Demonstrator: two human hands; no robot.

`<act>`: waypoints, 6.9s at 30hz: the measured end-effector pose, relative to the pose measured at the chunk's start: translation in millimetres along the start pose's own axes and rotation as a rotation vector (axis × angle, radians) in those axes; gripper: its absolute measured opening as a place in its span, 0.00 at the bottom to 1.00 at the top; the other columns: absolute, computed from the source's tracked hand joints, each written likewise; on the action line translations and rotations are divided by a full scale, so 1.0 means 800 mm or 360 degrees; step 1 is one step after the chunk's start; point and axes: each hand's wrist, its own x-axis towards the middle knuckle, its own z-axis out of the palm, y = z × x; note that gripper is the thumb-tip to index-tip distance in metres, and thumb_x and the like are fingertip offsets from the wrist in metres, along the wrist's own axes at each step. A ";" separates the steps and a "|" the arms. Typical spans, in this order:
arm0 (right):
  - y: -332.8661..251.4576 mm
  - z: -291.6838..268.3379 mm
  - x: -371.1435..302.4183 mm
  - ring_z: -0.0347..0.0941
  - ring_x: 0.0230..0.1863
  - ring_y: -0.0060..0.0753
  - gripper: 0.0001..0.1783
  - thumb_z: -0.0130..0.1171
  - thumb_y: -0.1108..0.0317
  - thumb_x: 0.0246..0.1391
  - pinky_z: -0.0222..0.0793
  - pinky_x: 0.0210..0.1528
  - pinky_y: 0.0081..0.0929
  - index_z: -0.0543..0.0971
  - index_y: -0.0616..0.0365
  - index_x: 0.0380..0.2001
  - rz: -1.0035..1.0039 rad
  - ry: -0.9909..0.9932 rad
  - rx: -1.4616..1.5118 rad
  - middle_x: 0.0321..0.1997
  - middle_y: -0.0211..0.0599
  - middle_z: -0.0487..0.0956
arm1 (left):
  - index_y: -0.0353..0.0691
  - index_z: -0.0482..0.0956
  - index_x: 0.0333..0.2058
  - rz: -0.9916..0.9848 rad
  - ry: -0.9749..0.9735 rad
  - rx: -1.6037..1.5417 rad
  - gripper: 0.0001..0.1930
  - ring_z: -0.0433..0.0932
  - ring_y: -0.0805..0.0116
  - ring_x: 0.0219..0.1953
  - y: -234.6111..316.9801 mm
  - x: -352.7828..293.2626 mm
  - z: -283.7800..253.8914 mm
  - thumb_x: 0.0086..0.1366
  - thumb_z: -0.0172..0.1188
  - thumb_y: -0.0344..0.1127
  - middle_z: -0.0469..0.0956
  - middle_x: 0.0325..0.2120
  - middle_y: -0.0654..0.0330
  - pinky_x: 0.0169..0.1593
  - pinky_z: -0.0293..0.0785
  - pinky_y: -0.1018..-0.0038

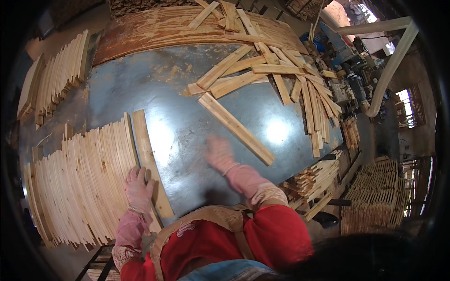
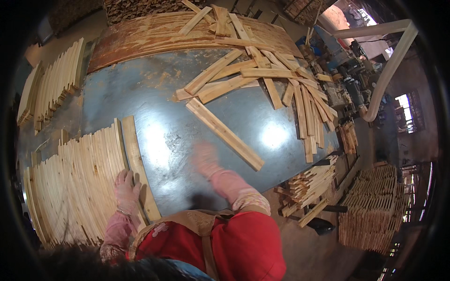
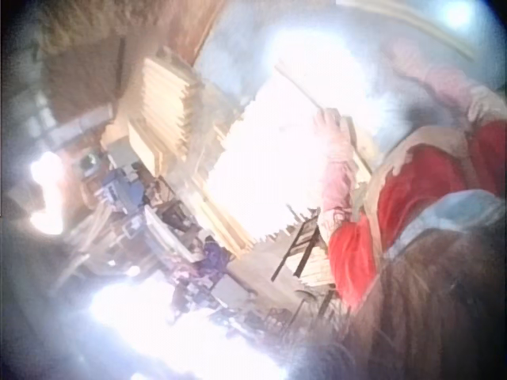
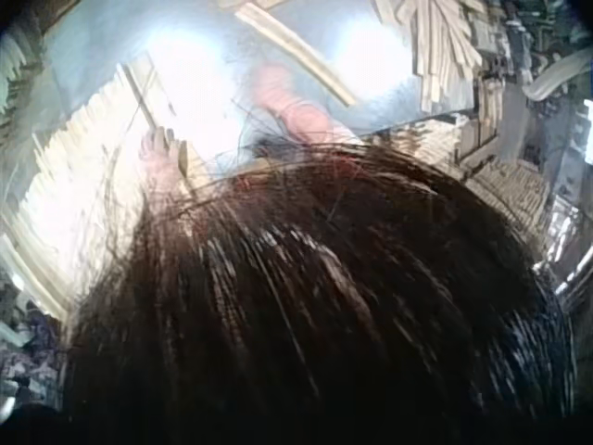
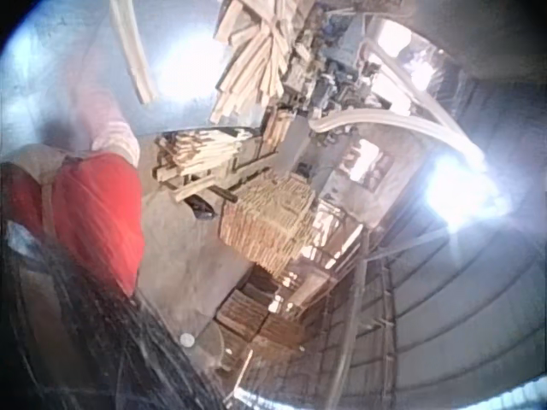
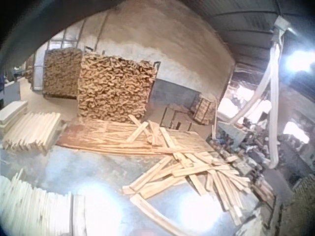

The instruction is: The person picks up thin wooden planks from a pile on a metal table and arranges them into a neat stack. They repeatedly gather the planks, align them, and place them onto the growing stack while wearing pink gloves.

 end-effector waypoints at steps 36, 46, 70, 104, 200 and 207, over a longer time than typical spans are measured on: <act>0.137 0.075 0.227 0.77 0.52 0.47 0.25 0.58 0.56 0.68 0.73 0.56 0.41 0.76 0.66 0.57 0.0091 0.0345 0.0942 0.50 0.50 0.80 | 0.34 0.74 0.66 -0.0110 0.0487 -0.0196 0.38 0.71 0.38 0.68 0.136 0.274 0.034 0.60 0.74 0.43 0.71 0.67 0.39 0.71 0.67 0.49; 0.441 -0.174 0.416 0.78 0.38 0.34 0.47 0.72 0.45 0.63 0.76 0.38 0.35 0.66 0.65 0.72 0.1229 0.1481 0.1942 0.45 0.38 0.80 | 0.43 0.62 0.76 0.0094 -0.0526 -0.0281 0.50 0.75 0.42 0.66 0.353 0.595 0.141 0.63 0.70 0.62 0.73 0.66 0.43 0.67 0.74 0.54; 0.033 -0.020 -0.115 0.73 0.66 0.67 0.31 0.69 0.56 0.55 0.67 0.71 0.54 0.80 0.66 0.57 -0.0648 -0.0087 0.0710 0.62 0.60 0.80 | 0.28 0.72 0.65 -0.0840 -0.0615 -0.2140 0.35 0.82 0.61 0.48 0.242 0.123 0.187 0.67 0.71 0.44 0.83 0.48 0.51 0.55 0.80 0.64; -0.179 0.072 -0.070 0.72 0.70 0.61 0.34 0.61 0.47 0.65 0.64 0.73 0.59 0.75 0.52 0.68 -0.0772 -0.0710 0.0002 0.65 0.53 0.80 | 0.41 0.84 0.54 -0.0252 0.0475 -0.0040 0.20 0.75 0.46 0.64 0.071 -0.121 0.018 0.65 0.69 0.39 0.81 0.56 0.52 0.70 0.67 0.49; 0.626 -0.235 0.544 0.68 0.70 0.70 0.57 0.73 0.45 0.56 0.60 0.75 0.61 0.55 0.50 0.81 0.0771 0.0567 0.0057 0.70 0.65 0.71 | 0.34 0.80 0.54 -0.1121 -0.0327 -0.0710 0.41 0.84 0.39 0.49 0.452 0.190 0.170 0.49 0.83 0.56 0.84 0.45 0.42 0.55 0.81 0.51; 0.553 -0.177 0.334 0.80 0.56 0.49 0.32 0.58 0.52 0.72 0.80 0.51 0.51 0.71 0.61 0.69 0.0351 -0.0075 0.2798 0.59 0.53 0.81 | 0.34 0.75 0.62 -0.0842 -0.0228 -0.0669 0.43 0.83 0.39 0.53 0.425 0.159 0.195 0.56 0.78 0.58 0.83 0.48 0.40 0.60 0.79 0.52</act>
